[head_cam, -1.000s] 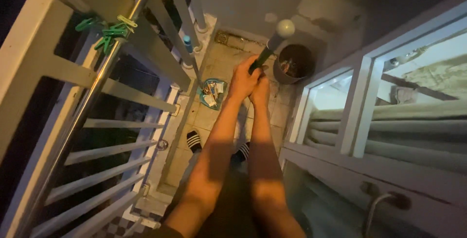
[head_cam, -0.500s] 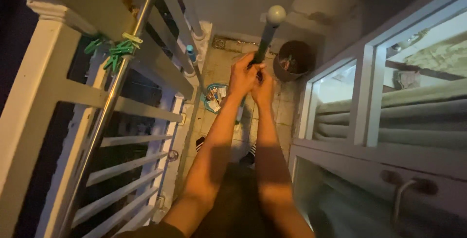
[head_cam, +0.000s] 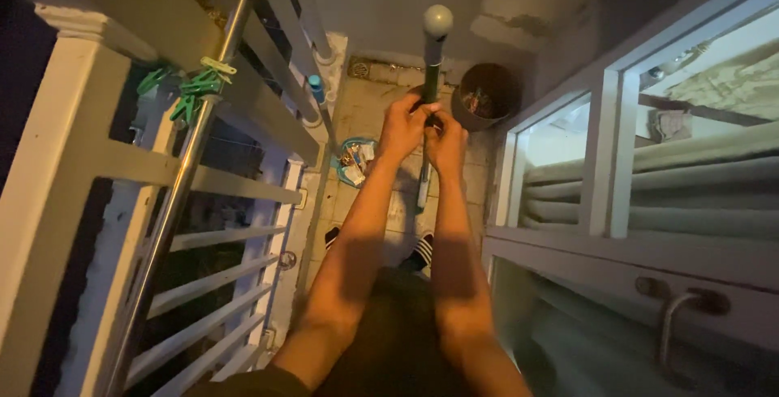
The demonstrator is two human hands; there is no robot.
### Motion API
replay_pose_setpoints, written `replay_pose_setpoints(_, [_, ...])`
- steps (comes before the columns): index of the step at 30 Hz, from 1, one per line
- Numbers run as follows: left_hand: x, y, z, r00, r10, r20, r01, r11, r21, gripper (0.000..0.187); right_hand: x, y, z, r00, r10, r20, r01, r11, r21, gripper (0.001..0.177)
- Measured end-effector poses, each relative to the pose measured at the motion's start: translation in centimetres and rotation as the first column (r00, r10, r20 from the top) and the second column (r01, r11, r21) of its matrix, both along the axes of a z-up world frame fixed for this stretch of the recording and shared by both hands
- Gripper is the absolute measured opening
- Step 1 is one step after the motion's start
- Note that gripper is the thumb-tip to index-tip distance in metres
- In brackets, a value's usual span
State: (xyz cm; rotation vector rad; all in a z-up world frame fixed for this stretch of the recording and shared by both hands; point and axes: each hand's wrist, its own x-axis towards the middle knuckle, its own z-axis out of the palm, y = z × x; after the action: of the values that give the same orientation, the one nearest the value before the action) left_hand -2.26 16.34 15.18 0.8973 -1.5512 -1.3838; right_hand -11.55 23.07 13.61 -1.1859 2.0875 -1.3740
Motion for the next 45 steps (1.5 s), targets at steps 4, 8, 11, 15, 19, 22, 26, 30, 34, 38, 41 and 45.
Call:
replay_pose_setpoints(4, [0.8,-0.8,-1.0,0.998,0.043,0.037,-0.043,0.999,-0.016,0.022,0.5,-1.0,-0.9,0.998,0.003,-0.057,-0.002,1.0,0.023,0.039])
replay_pose_setpoints(8, [1.7,-1.5,-1.0,0.997,0.043,0.069,-0.044,0.999,0.013,0.022,1.6,-1.8,-0.3,0.999,0.052,-0.016,-0.052,0.999,0.004,0.031])
replay_pose_setpoints(11, [2.6,-2.3,-1.5,0.999,0.048,0.019,-0.048,0.999,-0.018,0.021,1.9,-3.0,-3.1,0.995,0.096,0.033,-0.096,0.995,-0.004,0.029])
replay_pose_setpoints(15, [3.9,-2.5,-0.2,0.997,0.067,-0.033,-0.069,0.996,-0.052,0.022,3.2,-4.0,-2.6,0.994,0.108,0.018,-0.109,0.99,0.094,0.02])
replay_pose_setpoints(19, [5.3,-2.9,-0.2,0.995,0.099,-0.029,-0.099,0.995,-0.032,0.023,4.7,-4.5,-2.5,0.987,0.155,0.041,-0.154,0.988,-0.005,0.026])
replay_pose_setpoints(22, [5.9,-3.1,-0.2,0.993,0.105,-0.045,-0.108,0.99,-0.089,0.025,5.3,-5.1,-3.1,0.988,0.136,0.075,-0.14,0.989,0.056,0.03])
replay_pose_setpoints(26, [5.8,-2.7,0.5,0.99,0.118,-0.082,-0.126,0.988,-0.09,0.025,6.2,-4.9,-1.6,0.977,0.14,0.163,-0.143,0.99,0.01,0.033])
replay_pose_setpoints(30, [4.6,-1.9,1.4,0.984,0.143,-0.11,-0.153,0.984,-0.088,0.025,5.7,-4.3,-0.2,0.978,0.111,0.177,-0.131,0.986,0.104,0.035])
replay_pose_setpoints(34, [3.0,-1.2,2.4,0.984,0.138,-0.116,-0.14,0.99,-0.005,0.025,4.1,-3.4,0.6,0.994,0.098,0.049,-0.103,0.988,0.113,0.039])
replay_pose_setpoints(38, [0.5,-1.3,0.6,0.986,0.145,-0.084,-0.15,0.986,-0.066,0.022,1.4,-2.6,-1.0,0.996,0.089,0.002,-0.089,0.995,-0.054,0.032])
replay_pose_setpoints(41, [-1.4,-0.9,-1.1,0.985,0.134,-0.11,-0.145,0.985,-0.098,0.019,-0.3,-1.6,-0.5,0.994,0.055,-0.09,-0.062,0.995,-0.08,0.031])
replay_pose_setpoints(45, [-3.5,-0.4,-1.7,0.985,0.144,-0.096,-0.155,0.982,-0.112,0.015,-2.6,-1.2,-1.2,0.998,0.033,-0.056,-0.038,0.995,-0.096,0.037])
